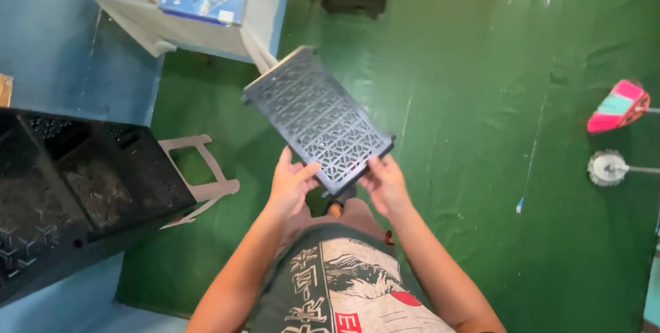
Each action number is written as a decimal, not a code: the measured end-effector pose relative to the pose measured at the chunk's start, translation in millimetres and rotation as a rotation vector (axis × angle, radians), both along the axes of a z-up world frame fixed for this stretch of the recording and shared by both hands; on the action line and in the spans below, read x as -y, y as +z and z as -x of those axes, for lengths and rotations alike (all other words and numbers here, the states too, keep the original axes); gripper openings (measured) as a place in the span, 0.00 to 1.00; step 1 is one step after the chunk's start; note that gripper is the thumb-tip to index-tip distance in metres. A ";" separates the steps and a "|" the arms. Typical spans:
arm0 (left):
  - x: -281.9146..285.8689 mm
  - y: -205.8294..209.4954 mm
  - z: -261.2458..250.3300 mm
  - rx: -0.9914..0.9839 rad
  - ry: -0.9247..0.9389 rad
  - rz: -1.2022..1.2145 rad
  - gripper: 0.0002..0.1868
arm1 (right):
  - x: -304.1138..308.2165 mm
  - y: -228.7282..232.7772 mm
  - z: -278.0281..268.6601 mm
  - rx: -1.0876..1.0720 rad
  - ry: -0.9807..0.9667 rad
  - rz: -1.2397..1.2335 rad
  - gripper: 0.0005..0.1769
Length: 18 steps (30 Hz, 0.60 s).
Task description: The recorder cleans several black plastic shelves using a duster.
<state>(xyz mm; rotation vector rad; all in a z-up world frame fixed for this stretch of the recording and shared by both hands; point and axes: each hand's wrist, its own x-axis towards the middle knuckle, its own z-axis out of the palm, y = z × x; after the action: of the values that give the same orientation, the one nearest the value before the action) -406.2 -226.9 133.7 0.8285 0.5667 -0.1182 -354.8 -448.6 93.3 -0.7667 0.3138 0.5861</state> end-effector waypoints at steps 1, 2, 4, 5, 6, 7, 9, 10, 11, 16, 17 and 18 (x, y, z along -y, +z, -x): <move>0.1 0.3 -3.4 -0.008 -0.013 -0.001 0.39 | 17.3 -7.5 -1.9 -0.008 -0.013 -0.001 0.18; -0.6 0.3 -11.4 -0.005 -0.072 0.030 0.39 | 33.7 -14.5 -8.0 -0.034 -0.073 0.008 0.17; -2.1 -2.7 -28.0 0.000 -0.141 0.065 0.39 | 59.4 -19.3 -16.2 -0.058 -0.143 0.021 0.17; -2.5 -6.2 -36.6 -0.015 -0.199 0.084 0.40 | 68.6 -17.5 -18.7 -0.070 -0.110 0.074 0.19; -3.0 -9.5 -43.7 -0.034 -0.255 0.103 0.41 | 77.7 -15.3 -19.7 -0.087 -0.076 0.128 0.21; -2.7 -11.1 -53.9 -0.035 -0.264 0.108 0.41 | 81.9 -12.2 -23.7 -0.088 -0.085 0.132 0.21; -5.2 -16.0 -70.2 -0.024 -0.319 0.116 0.40 | 86.8 -7.2 -28.1 -0.123 0.060 0.287 0.25; -4.7 -15.0 -82.0 -0.028 -0.321 0.123 0.40 | 89.0 -12.1 -32.8 -0.130 0.058 0.293 0.25; -5.1 -14.4 -94.1 -0.029 -0.335 0.122 0.39 | 90.3 -17.2 -37.7 -0.142 0.092 0.365 0.26; -17.1 -35.8 -140.2 -0.034 -0.388 0.134 0.39 | 86.7 -40.9 -62.3 -0.127 0.129 0.546 0.27; -21.5 -37.7 -153.0 -0.031 -0.399 0.142 0.39 | 83.5 -42.2 -70.9 -0.084 0.132 0.602 0.27; -24.5 -39.1 -166.2 -0.027 -0.411 0.151 0.39 | 81.6 -42.3 -79.9 -0.041 0.134 0.660 0.26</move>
<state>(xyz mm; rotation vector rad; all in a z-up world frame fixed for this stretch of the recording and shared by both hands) -240.0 -202.3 94.6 0.7878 0.4007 -0.5426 -274.9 -530.2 51.0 -1.4198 0.5070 0.6296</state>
